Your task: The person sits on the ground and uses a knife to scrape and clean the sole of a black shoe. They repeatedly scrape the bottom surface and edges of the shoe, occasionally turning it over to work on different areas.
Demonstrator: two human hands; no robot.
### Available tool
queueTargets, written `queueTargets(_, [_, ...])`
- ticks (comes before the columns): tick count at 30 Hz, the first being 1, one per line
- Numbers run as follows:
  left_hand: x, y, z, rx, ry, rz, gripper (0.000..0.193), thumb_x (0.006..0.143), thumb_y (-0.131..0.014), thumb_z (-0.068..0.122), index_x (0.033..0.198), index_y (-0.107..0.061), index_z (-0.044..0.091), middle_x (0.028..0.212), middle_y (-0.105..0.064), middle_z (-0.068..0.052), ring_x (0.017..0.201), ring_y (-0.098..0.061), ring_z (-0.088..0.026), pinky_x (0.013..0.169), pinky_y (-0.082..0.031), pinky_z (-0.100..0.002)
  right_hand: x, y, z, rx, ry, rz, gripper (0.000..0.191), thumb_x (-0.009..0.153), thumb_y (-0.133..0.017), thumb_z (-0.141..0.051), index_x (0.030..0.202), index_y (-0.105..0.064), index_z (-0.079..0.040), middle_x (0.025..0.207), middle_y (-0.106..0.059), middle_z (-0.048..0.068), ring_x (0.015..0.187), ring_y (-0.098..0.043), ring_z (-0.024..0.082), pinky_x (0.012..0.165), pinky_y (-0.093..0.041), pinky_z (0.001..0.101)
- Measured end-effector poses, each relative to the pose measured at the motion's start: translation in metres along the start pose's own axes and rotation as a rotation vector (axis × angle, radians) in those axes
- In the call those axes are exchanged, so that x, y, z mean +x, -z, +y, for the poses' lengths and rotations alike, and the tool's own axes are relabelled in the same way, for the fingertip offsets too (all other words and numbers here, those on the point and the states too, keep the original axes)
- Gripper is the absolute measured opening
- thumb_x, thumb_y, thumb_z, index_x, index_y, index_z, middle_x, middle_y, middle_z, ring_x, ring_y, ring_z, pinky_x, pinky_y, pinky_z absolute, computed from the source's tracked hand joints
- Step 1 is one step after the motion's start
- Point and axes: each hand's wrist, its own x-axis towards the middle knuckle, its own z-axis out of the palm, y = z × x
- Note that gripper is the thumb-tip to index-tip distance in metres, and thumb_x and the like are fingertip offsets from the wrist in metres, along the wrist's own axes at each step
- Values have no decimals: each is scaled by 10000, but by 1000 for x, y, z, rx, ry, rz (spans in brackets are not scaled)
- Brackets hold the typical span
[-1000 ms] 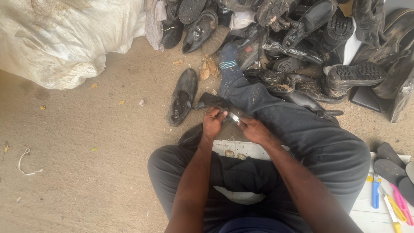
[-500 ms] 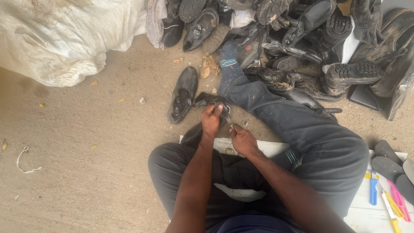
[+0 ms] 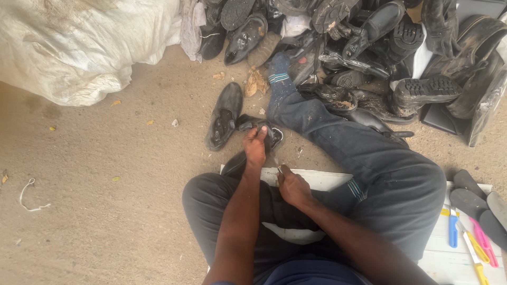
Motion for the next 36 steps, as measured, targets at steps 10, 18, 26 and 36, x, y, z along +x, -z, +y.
queueTargets(10, [1, 0, 11, -251, 93, 39, 73, 948, -717, 47, 1007, -744, 13, 919, -731, -31, 806, -644, -111, 780, -515, -241, -8, -7, -3, 32, -57, 15, 306, 1031, -481, -315, 1136, -602, -54, 855, -702, 291, 832, -689, 503, 763, -541, 587])
queueTargets(18, [1, -3, 17, -364, 113, 73, 84, 985, -719, 34, 1044, -700, -23, 921, -731, -59, 804, -663, -145, 758, -540, -265, -39, -1, -2, -49, -40, -139, 319, 1014, -484, -328, 1190, -604, -90, 883, -714, 282, 878, -691, 488, 819, -522, 583])
queueTargets(26, [-51, 21, 45, 1771, -151, -239, 368, 925, -635, 244, 1141, -692, -49, 1259, -596, -201, 1180, -538, -373, 1015, -415, -484, -15, 28, 19, -64, -125, -120, 389, 1023, -465, -364, 1317, -580, -137, 963, -726, 255, 938, -707, 450, 866, -523, 555])
queueTargets(36, [-68, 8, 65, 1811, 146, -235, 641, 764, -745, 265, 1296, -533, -22, 1355, -465, -177, 1290, -402, -352, 1085, -340, -463, -21, 18, 31, 184, 110, -15, 415, 1018, -520, -354, 1373, -587, -151, 1064, -731, 216, 1020, -702, 398, 917, -522, 481])
